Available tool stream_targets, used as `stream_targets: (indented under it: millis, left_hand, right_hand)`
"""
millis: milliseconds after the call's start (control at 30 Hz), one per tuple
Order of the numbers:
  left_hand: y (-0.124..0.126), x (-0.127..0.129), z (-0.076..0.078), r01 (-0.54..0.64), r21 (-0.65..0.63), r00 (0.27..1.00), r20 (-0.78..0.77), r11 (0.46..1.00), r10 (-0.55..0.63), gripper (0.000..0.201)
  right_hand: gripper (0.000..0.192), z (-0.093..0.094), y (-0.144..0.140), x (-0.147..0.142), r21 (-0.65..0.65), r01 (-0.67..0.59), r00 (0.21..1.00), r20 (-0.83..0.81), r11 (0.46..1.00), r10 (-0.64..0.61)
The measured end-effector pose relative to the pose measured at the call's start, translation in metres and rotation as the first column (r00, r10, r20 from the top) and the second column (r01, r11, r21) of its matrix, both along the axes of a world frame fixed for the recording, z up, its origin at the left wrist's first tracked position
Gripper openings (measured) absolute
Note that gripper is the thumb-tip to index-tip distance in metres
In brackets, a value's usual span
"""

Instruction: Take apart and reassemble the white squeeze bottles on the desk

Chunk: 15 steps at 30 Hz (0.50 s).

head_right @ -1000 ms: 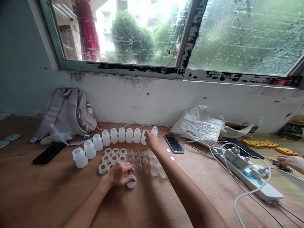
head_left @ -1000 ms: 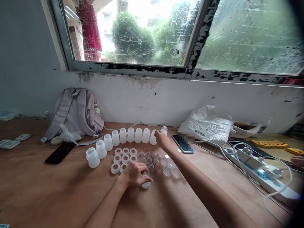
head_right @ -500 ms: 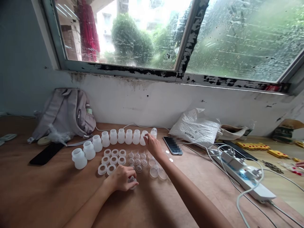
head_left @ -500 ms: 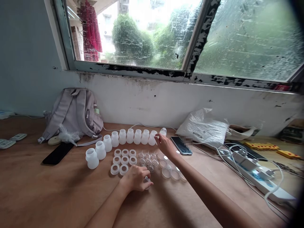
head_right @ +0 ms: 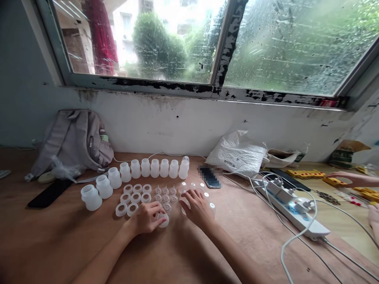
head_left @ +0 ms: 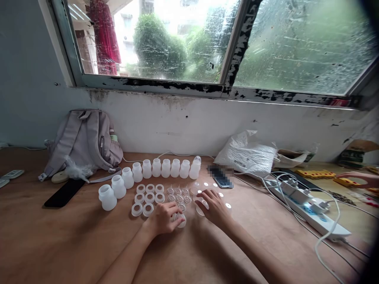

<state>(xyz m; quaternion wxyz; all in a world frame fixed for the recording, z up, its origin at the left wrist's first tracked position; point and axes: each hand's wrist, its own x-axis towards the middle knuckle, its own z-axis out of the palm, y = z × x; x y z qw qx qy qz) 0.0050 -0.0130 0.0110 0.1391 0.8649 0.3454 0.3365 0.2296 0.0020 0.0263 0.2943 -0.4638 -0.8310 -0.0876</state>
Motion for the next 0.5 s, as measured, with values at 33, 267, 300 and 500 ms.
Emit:
stream_targets:
  millis: [33,267,300,500]
  left_hand:
    - [0.000,0.001,0.001,-0.006,-0.022,0.998,0.067,1.000,0.007,0.018]
    - [0.000,0.006,0.009,0.009,-0.223,0.867,0.487,0.975,0.103,0.019]
    - [-0.001,0.007,0.010,0.025,-0.252,0.853,0.510,0.967,0.111,0.019]
    - [-0.006,0.016,0.011,0.101,-0.351,0.858,0.505,0.931,0.097,0.025]
  right_hand:
    - [0.013,0.002,-0.002,-0.005,-0.005,-0.043,0.997,-0.065,0.999,0.043]
    - [0.043,-0.012,-0.027,-0.048,-0.100,-0.289,0.889,-0.398,0.952,0.228]
    - [0.044,-0.017,-0.029,-0.051,-0.095,-0.296,0.875,-0.426,0.951,0.230]
    - [0.041,-0.027,-0.030,-0.042,-0.038,-0.279,0.836,-0.501,0.960,0.223]
